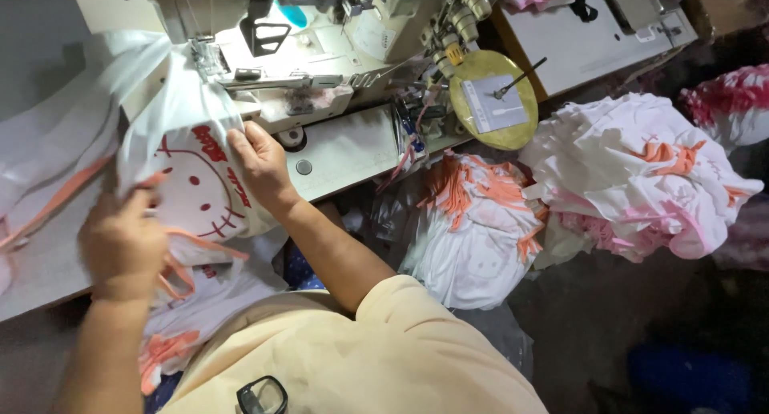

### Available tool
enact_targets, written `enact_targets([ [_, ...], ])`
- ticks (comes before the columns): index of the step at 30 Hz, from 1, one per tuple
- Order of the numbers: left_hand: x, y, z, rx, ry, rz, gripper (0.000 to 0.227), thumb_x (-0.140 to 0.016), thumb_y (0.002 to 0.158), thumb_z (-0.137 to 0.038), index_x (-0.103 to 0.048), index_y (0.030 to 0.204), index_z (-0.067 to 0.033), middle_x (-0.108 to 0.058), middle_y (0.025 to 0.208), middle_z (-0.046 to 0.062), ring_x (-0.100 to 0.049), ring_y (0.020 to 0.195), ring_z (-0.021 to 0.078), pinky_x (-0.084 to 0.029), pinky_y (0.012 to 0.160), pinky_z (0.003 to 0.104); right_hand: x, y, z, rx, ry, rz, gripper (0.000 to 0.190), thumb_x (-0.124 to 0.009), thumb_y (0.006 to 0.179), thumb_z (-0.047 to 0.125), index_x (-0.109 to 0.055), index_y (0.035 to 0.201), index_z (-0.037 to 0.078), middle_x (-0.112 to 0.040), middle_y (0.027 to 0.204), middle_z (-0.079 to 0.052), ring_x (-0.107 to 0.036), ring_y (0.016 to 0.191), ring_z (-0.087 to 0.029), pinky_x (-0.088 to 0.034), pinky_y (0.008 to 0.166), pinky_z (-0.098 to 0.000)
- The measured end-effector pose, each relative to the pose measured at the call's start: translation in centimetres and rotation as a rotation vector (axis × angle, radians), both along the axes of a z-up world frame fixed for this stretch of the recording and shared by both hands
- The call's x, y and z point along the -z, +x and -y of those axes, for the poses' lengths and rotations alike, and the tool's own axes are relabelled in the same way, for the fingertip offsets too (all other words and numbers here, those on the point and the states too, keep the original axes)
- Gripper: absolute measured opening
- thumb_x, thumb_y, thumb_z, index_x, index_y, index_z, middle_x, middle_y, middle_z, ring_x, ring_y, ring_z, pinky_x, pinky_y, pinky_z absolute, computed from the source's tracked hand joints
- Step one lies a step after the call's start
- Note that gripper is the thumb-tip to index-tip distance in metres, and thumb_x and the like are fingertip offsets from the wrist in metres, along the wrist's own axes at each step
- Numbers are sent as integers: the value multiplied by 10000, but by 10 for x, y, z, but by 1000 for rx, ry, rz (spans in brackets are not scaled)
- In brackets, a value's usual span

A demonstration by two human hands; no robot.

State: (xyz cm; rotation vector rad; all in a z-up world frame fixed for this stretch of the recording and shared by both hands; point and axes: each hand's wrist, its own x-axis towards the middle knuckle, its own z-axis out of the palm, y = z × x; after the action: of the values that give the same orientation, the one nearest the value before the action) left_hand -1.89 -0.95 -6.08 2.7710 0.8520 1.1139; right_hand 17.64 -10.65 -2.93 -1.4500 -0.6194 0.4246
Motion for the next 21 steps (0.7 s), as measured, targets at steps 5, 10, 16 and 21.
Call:
enact_targets([
  [5, -15, -24, -41, 43, -63, -58, 346, -641, 947, -65, -790, 1228, -201, -726, 1195, 105, -699, 1012, 338, -558, 830, 455, -3, 0, 1, 5, 4, -8, 372, -537, 990, 355, -340, 715, 198, -343, 671, 107, -333, 621, -53, -299, 573, -227],
  [10, -21, -10, -71, 72, -25, -30, 345, -655, 967, 7, -787, 1243, -151, -680, 1157, 135, -669, 910, 369, -532, 775, 461, 1, -3, 2, 33, 14, -25, 370, -555, 996, 312, -356, 710, 187, -341, 695, 102, -333, 652, -55, -297, 603, -219],
  [16, -20, 23, -121, 178, 31, 5, 375, -610, 965, 61, -810, 1267, -35, -633, 1133, 228, -630, 914, 410, -548, 853, 469, 8, -2, 2, 34, 1, 40, 344, -526, 1010, 328, -387, 732, 179, -351, 735, 100, -339, 701, -65, -302, 655, -228],
  [21, -56, 49, -85, 199, 173, -100, 603, -621, 970, -13, -611, 1564, 92, -607, 1184, 312, -612, 1090, 486, -293, 1155, 510, 7, -2, -3, 38, 19, 30, 359, -520, 1010, 323, -343, 727, 190, -316, 722, 106, -311, 685, -55, -287, 632, -228],
])
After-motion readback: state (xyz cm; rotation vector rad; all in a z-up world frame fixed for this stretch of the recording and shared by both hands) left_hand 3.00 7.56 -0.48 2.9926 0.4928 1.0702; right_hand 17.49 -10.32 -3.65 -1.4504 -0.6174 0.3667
